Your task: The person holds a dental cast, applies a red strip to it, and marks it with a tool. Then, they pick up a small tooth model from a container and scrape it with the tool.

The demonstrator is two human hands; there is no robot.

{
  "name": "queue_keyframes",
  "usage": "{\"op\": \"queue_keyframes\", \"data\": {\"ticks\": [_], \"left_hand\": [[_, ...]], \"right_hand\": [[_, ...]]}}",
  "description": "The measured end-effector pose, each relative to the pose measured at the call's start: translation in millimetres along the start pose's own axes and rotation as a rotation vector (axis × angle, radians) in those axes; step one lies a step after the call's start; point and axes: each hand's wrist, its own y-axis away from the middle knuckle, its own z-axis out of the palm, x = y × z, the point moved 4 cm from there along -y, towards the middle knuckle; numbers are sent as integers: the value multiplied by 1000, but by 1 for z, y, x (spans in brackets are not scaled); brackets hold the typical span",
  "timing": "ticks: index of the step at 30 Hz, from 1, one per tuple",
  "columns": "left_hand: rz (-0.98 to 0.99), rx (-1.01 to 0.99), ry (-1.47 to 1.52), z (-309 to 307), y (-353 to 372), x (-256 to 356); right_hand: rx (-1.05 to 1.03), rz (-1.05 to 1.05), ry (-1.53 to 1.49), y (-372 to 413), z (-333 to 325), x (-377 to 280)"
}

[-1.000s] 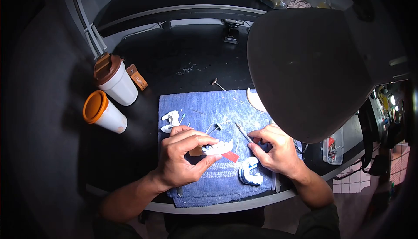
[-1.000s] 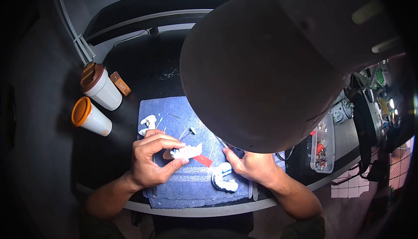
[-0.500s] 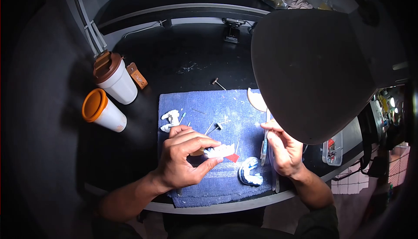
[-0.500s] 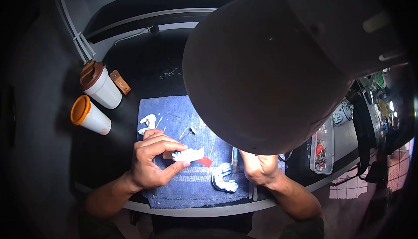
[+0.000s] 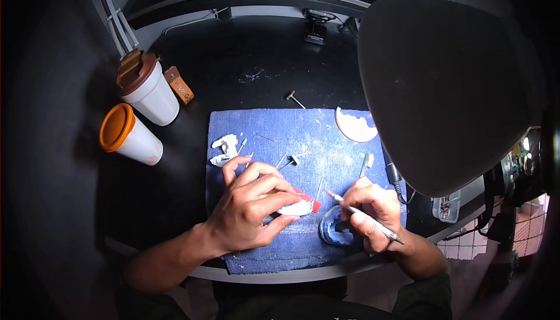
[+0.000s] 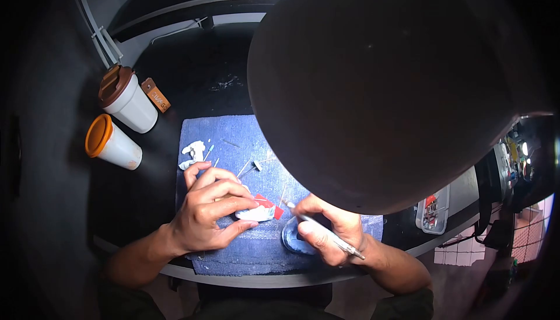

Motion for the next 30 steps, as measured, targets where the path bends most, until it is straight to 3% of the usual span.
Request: {"op": "queue_keyframes", "data": {"ticks": [4, 7, 13, 15, 17, 22, 30], "left_hand": [[11, 11, -23, 0, 1, -1], [18, 16, -13, 1, 1, -1], [16, 3, 43, 3, 2, 2], [20, -4, 53, 4, 2, 3], [23, -8, 61, 4, 3, 4], [23, -10, 60, 4, 3, 4], [38, -4, 46, 4, 2, 3]], "right_hand": [[-31, -22, -16, -8, 13, -7], [-79, -159, 107, -15, 15, -9], [-31, -133, 85, -7, 17, -9], [24, 58, -41, -1, 21, -12], [32, 119, -76, 3, 22, -11], [-49, -36, 59, 0, 21, -5], [-39, -9, 75, 1, 23, -5]]}}
